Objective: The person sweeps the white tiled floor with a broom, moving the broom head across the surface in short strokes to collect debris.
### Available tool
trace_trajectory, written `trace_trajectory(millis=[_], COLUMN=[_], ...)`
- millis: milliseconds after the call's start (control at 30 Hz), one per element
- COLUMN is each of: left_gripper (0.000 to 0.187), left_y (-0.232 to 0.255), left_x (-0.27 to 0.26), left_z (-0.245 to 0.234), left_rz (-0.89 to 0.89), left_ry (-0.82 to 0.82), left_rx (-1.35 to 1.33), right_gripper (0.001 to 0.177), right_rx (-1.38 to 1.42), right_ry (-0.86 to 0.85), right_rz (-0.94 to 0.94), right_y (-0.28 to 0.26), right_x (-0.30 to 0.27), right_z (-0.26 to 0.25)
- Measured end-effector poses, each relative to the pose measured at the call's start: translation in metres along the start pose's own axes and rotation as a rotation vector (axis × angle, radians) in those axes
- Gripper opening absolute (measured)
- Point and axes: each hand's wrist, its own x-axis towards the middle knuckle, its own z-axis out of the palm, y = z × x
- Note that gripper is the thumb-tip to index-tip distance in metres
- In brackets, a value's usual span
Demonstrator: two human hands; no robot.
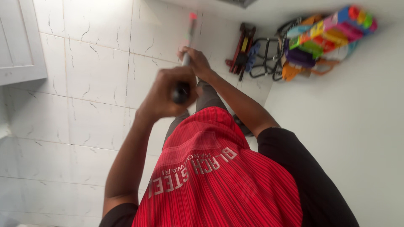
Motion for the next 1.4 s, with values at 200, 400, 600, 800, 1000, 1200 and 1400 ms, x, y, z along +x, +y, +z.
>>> trace_trajectory(millis=[200, 400, 600, 800, 1000, 1200, 1400], left_gripper=[0.026, 0.019, 0.014, 0.018, 0.016, 0.03, 0.037], left_y=[-0.073, -0.102, -0.085, -0.069, -0.062, -0.015, 0.051], left_x=[0.048, 0.064, 0.065, 0.056, 0.059, -0.023, -0.148], left_z=[0.027, 0.068, 0.051, 0.044, 0.047, 0.045, 0.083], left_rz=[0.036, 0.046, -0.177, -0.236, 0.007, -0.047, -0.006], left_ry=[0.297, 0.514, 0.429, 0.518, 0.604, 0.718, 0.997], left_rx=[-0.283, -0.19, 0.027, 0.006, 0.182, 0.12, 0.14], right_gripper=[0.039, 0.033, 0.04, 0.036, 0.037, 0.036, 0.042], right_rx=[-0.27, -0.332, -0.459, -0.642, -0.633, -0.724, -0.854], right_ry=[-0.138, -0.358, -0.611, -0.744, -0.648, -0.757, -1.143], right_rz=[-0.003, 0.09, 0.112, -0.114, -0.07, -0.206, -0.694], right_y=[0.073, 0.098, 0.104, 0.093, 0.024, -0.071, -0.113], right_x=[0.026, 0.064, 0.13, 0.174, 0.187, 0.134, 0.012], right_z=[-0.057, -0.074, -0.026, 0.01, 0.032, 0.058, 0.109])
